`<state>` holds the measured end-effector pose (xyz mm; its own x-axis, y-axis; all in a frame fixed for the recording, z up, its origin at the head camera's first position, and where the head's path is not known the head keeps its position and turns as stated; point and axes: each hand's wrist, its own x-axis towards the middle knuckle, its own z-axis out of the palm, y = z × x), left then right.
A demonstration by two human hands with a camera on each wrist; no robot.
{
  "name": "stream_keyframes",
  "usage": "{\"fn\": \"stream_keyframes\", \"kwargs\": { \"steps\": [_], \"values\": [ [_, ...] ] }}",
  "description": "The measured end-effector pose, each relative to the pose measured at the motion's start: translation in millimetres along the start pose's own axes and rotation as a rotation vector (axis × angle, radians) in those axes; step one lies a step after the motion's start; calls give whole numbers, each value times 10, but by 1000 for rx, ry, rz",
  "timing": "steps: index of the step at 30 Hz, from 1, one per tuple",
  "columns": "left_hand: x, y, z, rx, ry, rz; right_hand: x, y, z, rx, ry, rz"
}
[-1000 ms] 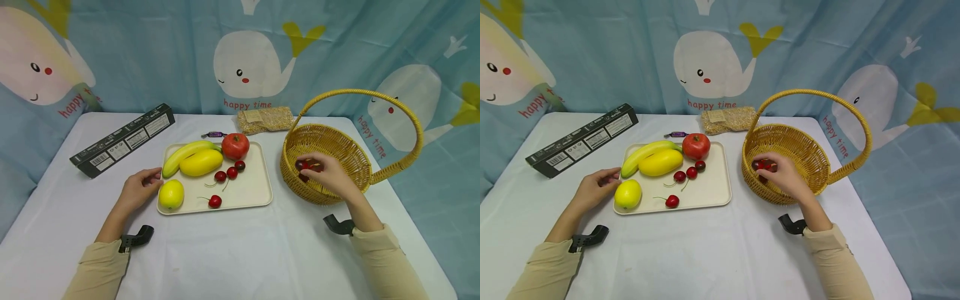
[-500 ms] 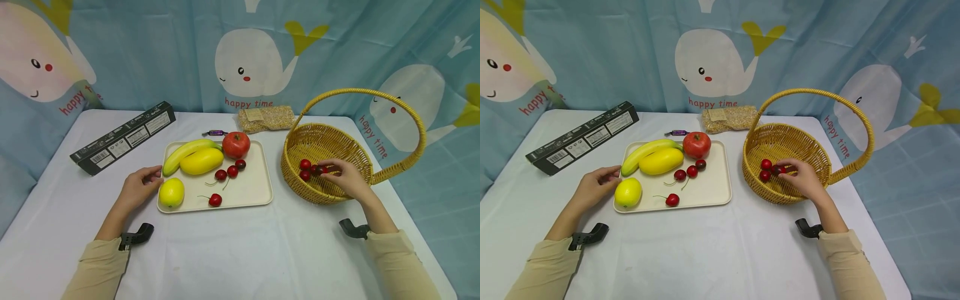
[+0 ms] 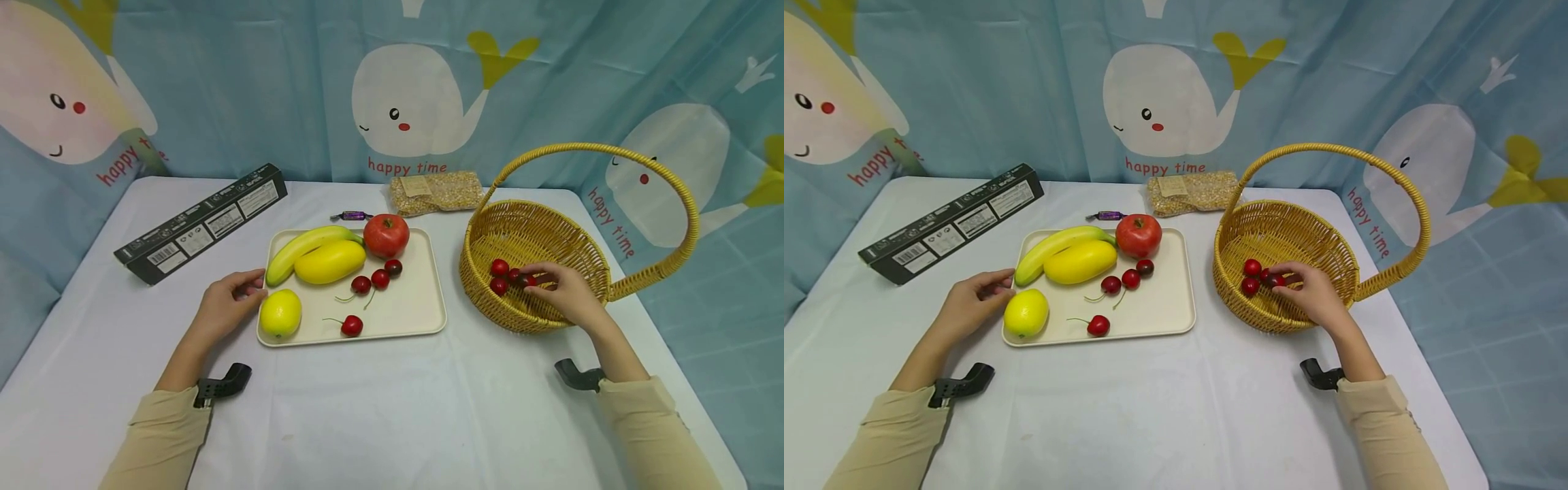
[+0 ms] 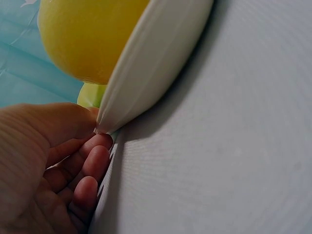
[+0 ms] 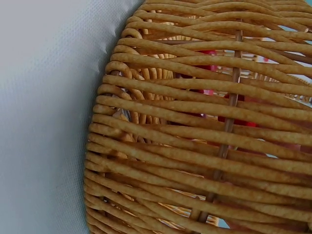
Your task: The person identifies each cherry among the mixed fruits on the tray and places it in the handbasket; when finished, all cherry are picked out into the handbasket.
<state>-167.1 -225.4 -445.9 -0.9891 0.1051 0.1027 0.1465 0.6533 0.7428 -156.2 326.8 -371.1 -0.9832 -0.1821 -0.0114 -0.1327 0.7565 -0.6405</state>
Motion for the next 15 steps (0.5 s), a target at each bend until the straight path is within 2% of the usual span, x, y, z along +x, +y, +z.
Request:
{"fn": "stream_keyframes", "kwargs": {
  "steps": [8, 15],
  "values": [
    [3, -15, 12, -16, 11, 5, -5, 16, 3, -17, -4, 40],
    [4, -21, 11, -26, 9, -2, 0, 13, -5, 2, -55, 24]
  ]
}}
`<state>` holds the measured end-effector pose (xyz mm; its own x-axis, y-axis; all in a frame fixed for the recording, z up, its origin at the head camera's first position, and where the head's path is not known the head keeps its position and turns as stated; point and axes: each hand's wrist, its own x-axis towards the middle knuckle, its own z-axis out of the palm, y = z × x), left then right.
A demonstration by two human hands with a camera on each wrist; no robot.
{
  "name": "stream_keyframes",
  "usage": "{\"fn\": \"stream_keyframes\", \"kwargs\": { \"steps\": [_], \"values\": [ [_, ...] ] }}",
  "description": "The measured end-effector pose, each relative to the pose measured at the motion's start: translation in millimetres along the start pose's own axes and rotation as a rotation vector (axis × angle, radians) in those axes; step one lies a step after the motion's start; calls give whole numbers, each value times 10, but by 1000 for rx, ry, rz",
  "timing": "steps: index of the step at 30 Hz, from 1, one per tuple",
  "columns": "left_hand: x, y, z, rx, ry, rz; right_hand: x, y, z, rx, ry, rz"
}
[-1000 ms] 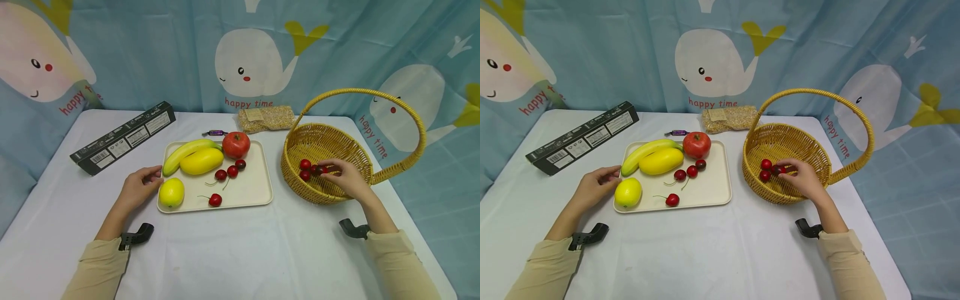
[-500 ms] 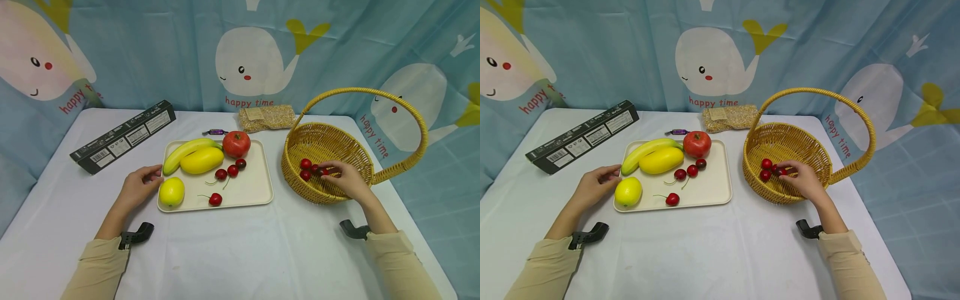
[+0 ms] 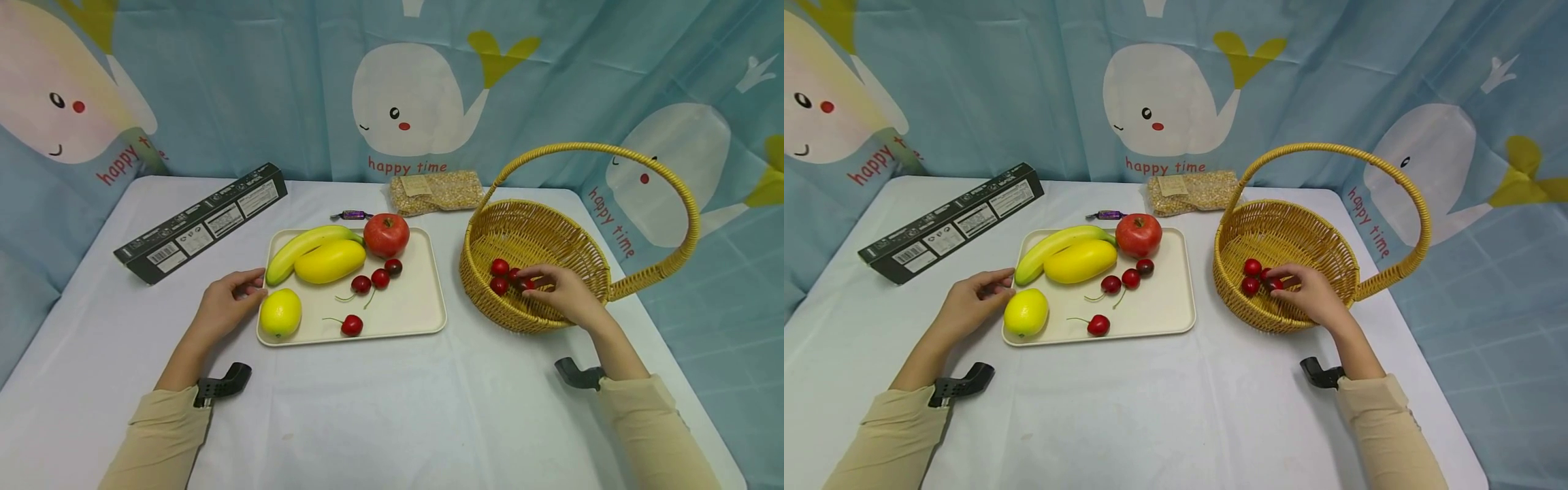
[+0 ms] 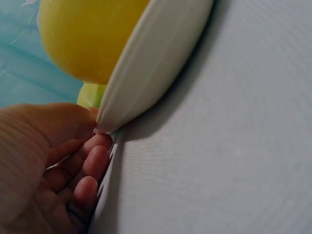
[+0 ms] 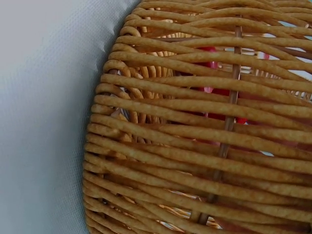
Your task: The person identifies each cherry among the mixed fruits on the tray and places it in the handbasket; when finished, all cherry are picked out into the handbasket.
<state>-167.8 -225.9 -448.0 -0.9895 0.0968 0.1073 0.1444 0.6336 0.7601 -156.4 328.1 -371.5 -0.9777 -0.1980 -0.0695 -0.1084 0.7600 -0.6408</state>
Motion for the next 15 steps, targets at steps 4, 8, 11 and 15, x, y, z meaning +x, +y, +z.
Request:
{"fn": "stream_keyframes", "kwargs": {
  "steps": [4, 8, 11, 15],
  "values": [
    [0, 5, 0, 5, -1, -3, 0, 1, -4, 15, -4, 8],
    [0, 16, -7, 13, -4, -1, 0, -51, -6, 40, 36, 4],
    [-2, 21, -13, 17, -7, -3, 2, -176, 17, 67, 76, -26],
    [-7, 20, -13, 21, -9, -6, 26, -448, 97, 162, 86, -94]
  ]
}}
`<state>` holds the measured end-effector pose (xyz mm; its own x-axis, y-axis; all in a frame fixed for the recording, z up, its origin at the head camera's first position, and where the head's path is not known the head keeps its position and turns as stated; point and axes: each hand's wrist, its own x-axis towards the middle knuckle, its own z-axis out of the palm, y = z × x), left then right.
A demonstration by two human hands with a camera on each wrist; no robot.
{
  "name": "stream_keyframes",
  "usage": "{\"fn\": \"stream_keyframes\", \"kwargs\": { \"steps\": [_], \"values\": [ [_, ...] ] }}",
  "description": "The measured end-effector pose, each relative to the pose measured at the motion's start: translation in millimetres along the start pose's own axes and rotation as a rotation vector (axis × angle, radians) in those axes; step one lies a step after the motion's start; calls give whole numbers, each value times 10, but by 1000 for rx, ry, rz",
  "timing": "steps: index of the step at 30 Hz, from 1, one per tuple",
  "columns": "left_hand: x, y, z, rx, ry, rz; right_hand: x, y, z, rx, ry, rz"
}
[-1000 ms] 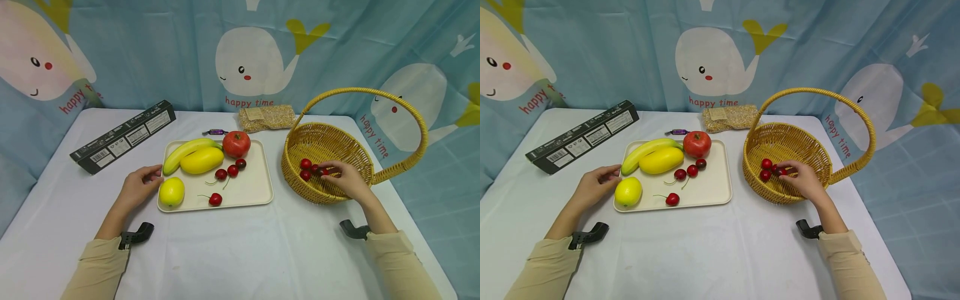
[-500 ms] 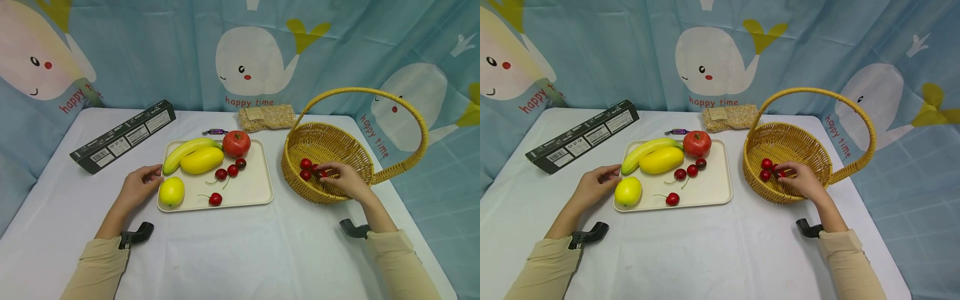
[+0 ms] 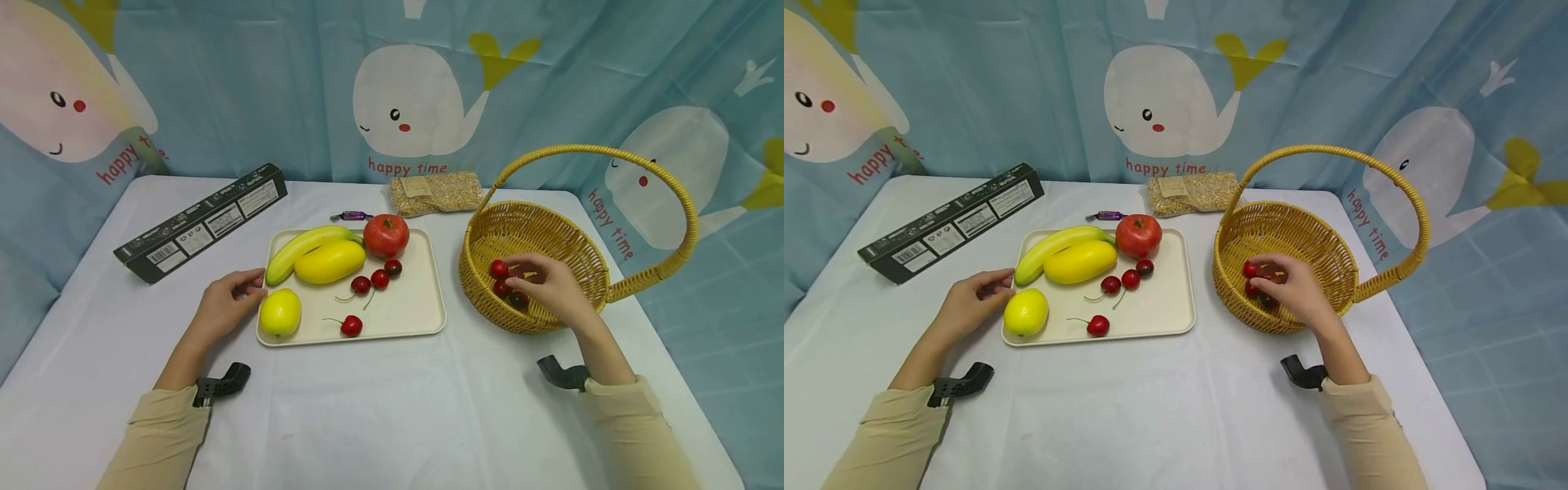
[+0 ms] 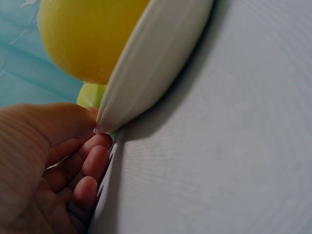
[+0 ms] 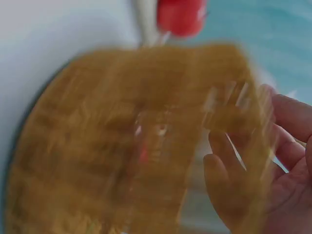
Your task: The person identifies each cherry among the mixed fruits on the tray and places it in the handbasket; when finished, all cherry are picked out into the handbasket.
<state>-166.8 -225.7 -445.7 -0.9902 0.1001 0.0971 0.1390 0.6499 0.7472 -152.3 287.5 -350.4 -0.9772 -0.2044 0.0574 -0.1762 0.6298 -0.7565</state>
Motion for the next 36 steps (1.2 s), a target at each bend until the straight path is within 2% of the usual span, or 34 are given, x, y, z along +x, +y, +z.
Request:
{"fn": "stream_keyframes", "kwargs": {
  "steps": [6, 9, 12, 18, 23, 29, 36],
  "values": [
    [2, -2, 1, 1, 0, 1, 134, -349, 364, 142, -57, -158],
    [2, 4, 4, 1, -2, 1, 216, -485, 604, 214, -127, -188],
    [2, 13, 4, -1, -4, 1, 295, -591, 856, 260, -215, -185],
    [1, 21, 4, 3, -1, -6, 450, -702, 1364, 213, -374, -220],
    [-3, 12, 5, 8, 4, -7, 523, -747, 1676, 194, -461, -233],
    [-8, 4, 9, 7, 6, -8, 542, -783, 1880, 80, -522, -250],
    [-9, 17, -4, 4, 5, -5, 517, -837, 1943, 33, -550, -272]
  ]
}}
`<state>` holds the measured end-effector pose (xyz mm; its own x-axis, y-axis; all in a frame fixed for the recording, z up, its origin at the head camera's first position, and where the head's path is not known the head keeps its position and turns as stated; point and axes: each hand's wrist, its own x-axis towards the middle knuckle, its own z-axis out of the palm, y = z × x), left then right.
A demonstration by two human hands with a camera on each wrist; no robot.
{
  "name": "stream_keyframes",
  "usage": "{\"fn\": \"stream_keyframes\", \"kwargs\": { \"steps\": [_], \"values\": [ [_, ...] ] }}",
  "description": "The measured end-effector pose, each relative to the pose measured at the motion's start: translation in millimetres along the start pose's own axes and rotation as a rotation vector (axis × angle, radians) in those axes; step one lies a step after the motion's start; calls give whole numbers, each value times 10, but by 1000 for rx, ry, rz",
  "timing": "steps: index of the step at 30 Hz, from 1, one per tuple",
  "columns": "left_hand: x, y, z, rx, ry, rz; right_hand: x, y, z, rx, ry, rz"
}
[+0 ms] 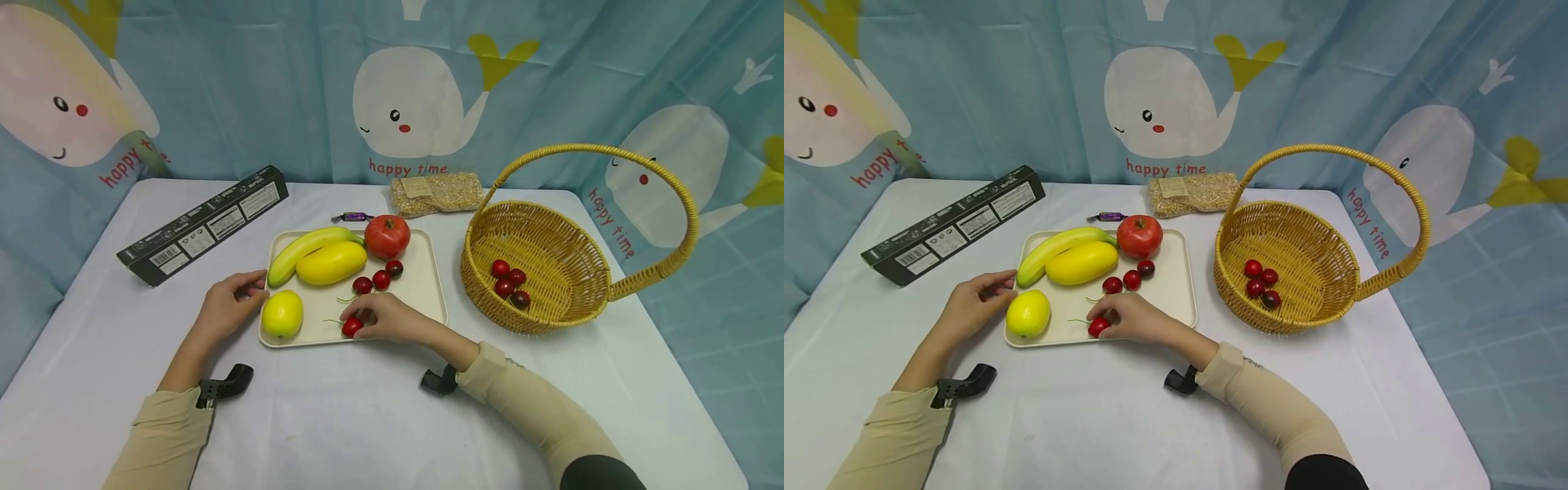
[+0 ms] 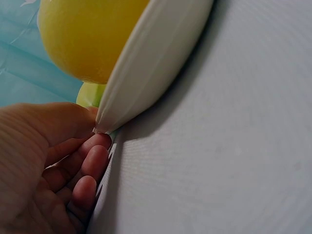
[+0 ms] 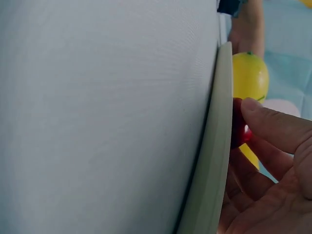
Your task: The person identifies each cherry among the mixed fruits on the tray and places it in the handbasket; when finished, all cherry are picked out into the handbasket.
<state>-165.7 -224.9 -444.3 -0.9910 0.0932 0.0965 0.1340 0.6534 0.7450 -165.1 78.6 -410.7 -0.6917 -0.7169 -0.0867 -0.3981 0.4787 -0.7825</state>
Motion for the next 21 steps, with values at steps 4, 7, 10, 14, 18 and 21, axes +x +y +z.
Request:
{"fn": "stream_keyframes", "kwargs": {
  "steps": [4, 7, 10, 14, 18, 21],
  "values": [
    [2, -7, -3, -2, 1, 2, 8, -7, 17, -40, -9, 7],
    [3, -14, 1, 2, -1, 8, 3, -9, 8, -45, -9, 6],
    [-1, -15, 4, 6, -1, 12, -28, -32, -35, -35, 6, 14],
    [-7, -16, 2, 1, 3, 15, -88, -68, -171, -27, 63, -2],
    [-5, -13, 1, -3, 7, 21, -180, -104, -393, 4, 145, -16],
    [0, -5, 2, -7, 5, 22, -303, -136, -618, 37, 205, -2]
  ]
}}
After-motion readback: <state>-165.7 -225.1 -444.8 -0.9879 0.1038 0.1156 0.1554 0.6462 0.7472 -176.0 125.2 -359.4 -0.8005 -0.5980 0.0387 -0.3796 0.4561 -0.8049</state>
